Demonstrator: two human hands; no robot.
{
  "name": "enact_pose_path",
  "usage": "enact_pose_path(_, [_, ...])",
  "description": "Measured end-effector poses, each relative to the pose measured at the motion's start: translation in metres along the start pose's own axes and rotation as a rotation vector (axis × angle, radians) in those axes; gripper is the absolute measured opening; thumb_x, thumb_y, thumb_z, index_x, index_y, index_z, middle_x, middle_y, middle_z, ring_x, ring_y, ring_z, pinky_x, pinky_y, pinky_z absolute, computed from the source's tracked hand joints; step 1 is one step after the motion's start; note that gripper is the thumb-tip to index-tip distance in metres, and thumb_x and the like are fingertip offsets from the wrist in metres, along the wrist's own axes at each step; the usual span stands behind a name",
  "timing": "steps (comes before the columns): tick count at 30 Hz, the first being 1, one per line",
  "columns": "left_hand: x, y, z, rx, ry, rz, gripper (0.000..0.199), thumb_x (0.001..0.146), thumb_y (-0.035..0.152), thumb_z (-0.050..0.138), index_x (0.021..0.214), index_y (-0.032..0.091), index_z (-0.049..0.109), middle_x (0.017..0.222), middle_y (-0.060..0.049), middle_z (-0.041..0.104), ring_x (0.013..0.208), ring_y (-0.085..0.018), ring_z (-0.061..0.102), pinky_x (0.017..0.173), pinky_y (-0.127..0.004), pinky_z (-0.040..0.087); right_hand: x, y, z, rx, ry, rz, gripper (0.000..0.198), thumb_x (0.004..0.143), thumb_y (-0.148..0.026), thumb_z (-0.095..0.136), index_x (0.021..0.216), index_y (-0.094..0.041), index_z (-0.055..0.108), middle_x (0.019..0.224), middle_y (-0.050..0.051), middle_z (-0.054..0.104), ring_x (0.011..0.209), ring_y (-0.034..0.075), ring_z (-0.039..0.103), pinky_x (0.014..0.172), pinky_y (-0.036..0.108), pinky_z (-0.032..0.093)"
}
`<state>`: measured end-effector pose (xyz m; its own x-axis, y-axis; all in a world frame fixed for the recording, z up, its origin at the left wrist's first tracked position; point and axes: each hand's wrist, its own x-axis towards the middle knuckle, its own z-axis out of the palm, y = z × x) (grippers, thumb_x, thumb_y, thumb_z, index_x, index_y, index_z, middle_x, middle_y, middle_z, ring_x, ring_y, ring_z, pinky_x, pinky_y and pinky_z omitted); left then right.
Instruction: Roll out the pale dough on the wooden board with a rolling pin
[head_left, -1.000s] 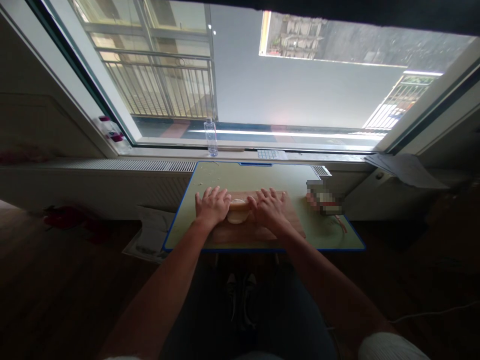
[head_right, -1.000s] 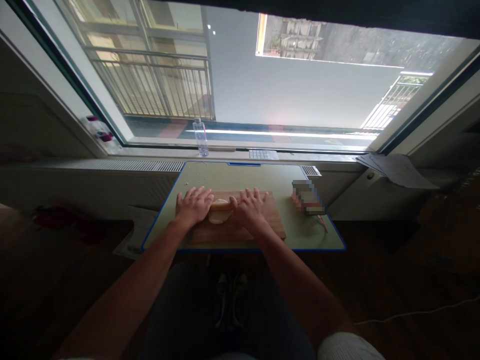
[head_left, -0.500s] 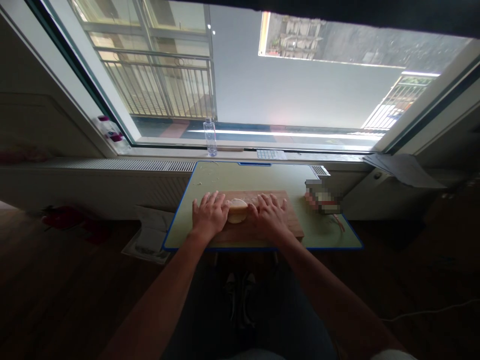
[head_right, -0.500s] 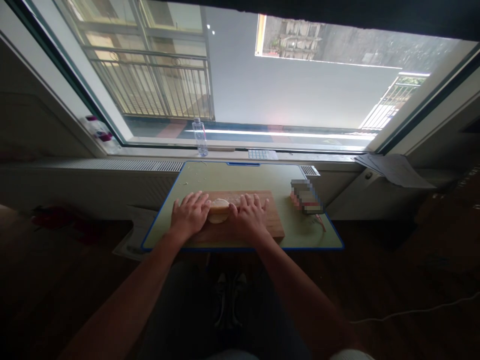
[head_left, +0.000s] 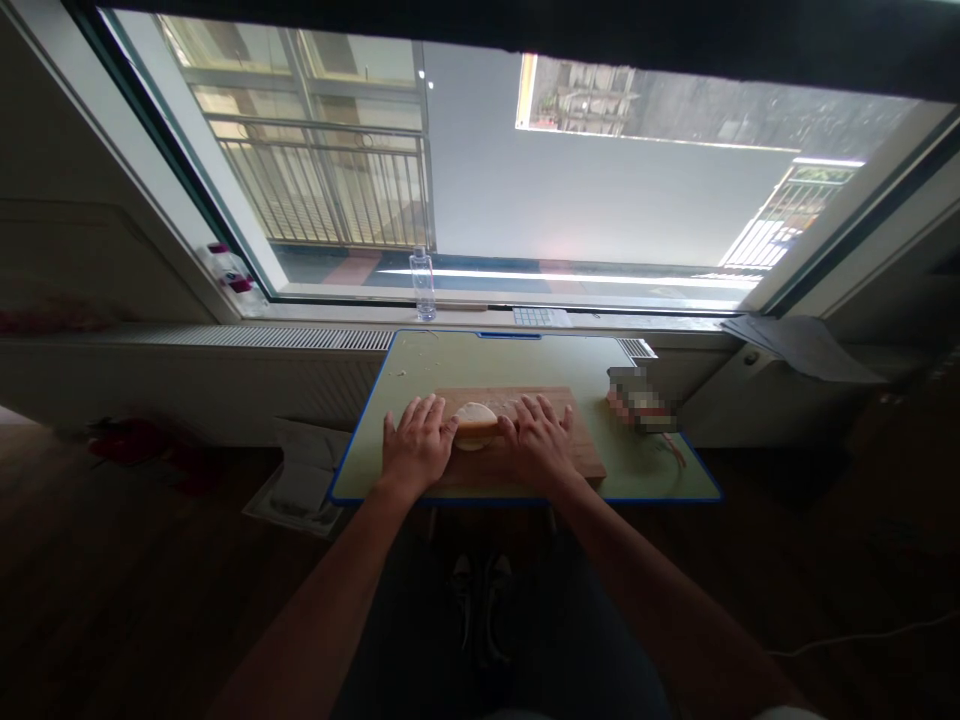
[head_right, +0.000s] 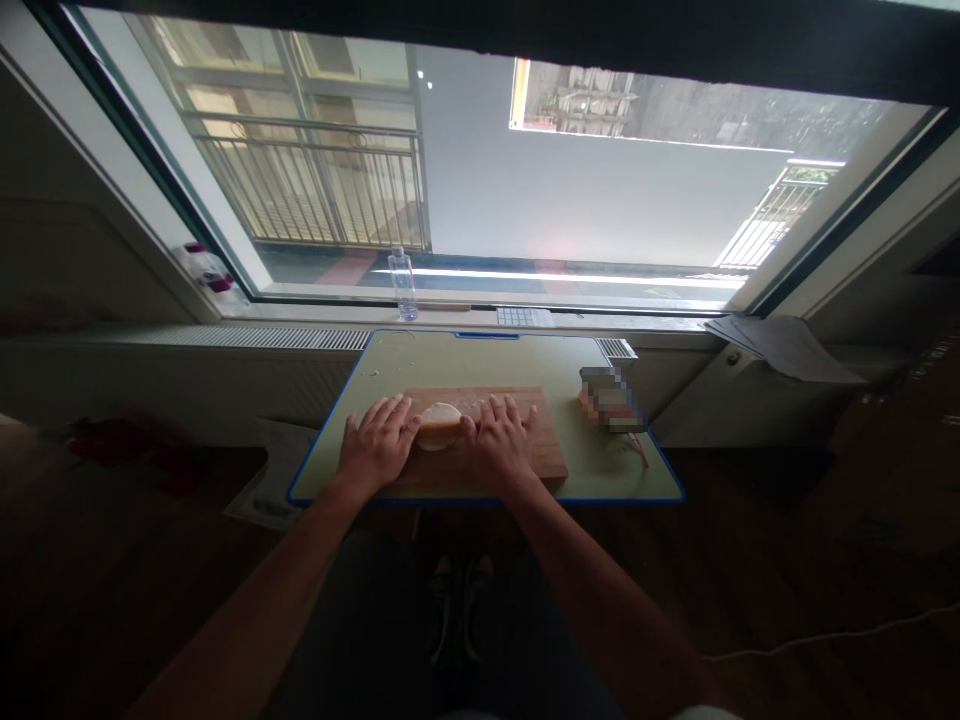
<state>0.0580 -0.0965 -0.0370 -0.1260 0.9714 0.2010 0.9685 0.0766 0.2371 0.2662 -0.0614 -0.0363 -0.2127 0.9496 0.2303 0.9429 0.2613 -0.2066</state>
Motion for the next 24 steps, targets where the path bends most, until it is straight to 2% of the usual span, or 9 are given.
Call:
enact_pose_path(4, [0.035, 0.0, -0.002, 0.027, -0.069, -0.021, 0.06, 0.112, 0.05, 0.029, 0.157, 0.029, 0.063, 0.172, -0.01, 0.051, 0.162, -0.033, 0.041, 0.133, -0.072, 0.022, 0.028, -0.002, -0.001, -0.059, 0.003, -0.027, 0.052, 0.117, -0.047, 0.035, 0.146, -0.022, 0.069, 0.159, 0.012, 0.064, 0.155, 0.036, 0.044, 0.131, 0.069, 0.016])
enact_pose_path(7, [0.06, -0.001, -0.001, 0.042, -0.127, -0.045, 0.059, 0.111, 0.051, 0.03, 0.156, 0.033, 0.064, 0.173, -0.009, 0.051, 0.162, -0.033, 0.041, 0.132, -0.072, 0.022, 0.048, -0.001, -0.002, -0.095, -0.04, -0.033, 0.048, 0.115, -0.046, 0.037, 0.138, -0.026, 0.073, 0.151, 0.011, 0.07, 0.15, 0.036, 0.049, 0.129, 0.068, 0.023])
enact_pose_path(10, [0.081, -0.004, 0.001, 0.055, -0.171, -0.041, 0.057, 0.11, 0.049, 0.031, 0.155, 0.036, 0.063, 0.173, -0.008, 0.05, 0.161, -0.031, 0.041, 0.132, -0.07, 0.024, 0.069, 0.001, -0.003, -0.099, -0.092, -0.031, 0.046, 0.114, -0.046, 0.039, 0.14, -0.029, 0.073, 0.149, 0.01, 0.07, 0.147, 0.034, 0.051, 0.126, 0.066, 0.03])
enact_pose_path(13, [0.092, -0.006, 0.002, 0.067, -0.2, -0.037, 0.057, 0.108, 0.049, 0.034, 0.157, 0.035, 0.061, 0.175, -0.009, 0.048, 0.161, -0.032, 0.041, 0.131, -0.071, 0.025, 0.085, 0.003, -0.002, -0.076, -0.143, -0.019, 0.046, 0.112, -0.046, 0.042, 0.142, -0.03, 0.073, 0.153, 0.009, 0.068, 0.145, 0.034, 0.051, 0.126, 0.064, 0.032])
enact_pose_path(16, [0.089, -0.005, 0.002, 0.068, -0.184, -0.022, 0.058, 0.108, 0.048, 0.033, 0.156, 0.032, 0.063, 0.174, -0.011, 0.049, 0.16, -0.034, 0.042, 0.13, -0.072, 0.025, 0.085, 0.003, -0.002, -0.062, -0.156, -0.014, 0.046, 0.112, -0.045, 0.042, 0.14, -0.028, 0.073, 0.152, 0.01, 0.068, 0.145, 0.034, 0.051, 0.125, 0.062, 0.032])
enact_pose_path(21, [0.059, 0.002, 0.0, 0.068, -0.089, -0.021, 0.057, 0.11, 0.047, 0.032, 0.151, 0.034, 0.068, 0.169, -0.01, 0.055, 0.157, -0.034, 0.046, 0.131, -0.07, 0.026, 0.057, 0.002, -0.004, -0.103, -0.097, -0.06, 0.046, 0.114, -0.042, 0.036, 0.127, -0.027, 0.078, 0.143, 0.011, 0.073, 0.14, 0.034, 0.052, 0.124, 0.061, 0.03])
enact_pose_path(24, [0.035, 0.007, -0.003, 0.058, -0.039, -0.009, 0.057, 0.111, 0.048, 0.031, 0.152, 0.033, 0.068, 0.169, -0.009, 0.056, 0.158, -0.035, 0.046, 0.131, -0.07, 0.026, 0.038, 0.005, -0.001, -0.068, -0.05, -0.053, 0.047, 0.115, -0.045, 0.037, 0.137, -0.027, 0.074, 0.154, 0.01, 0.068, 0.149, 0.035, 0.046, 0.127, 0.062, 0.024])
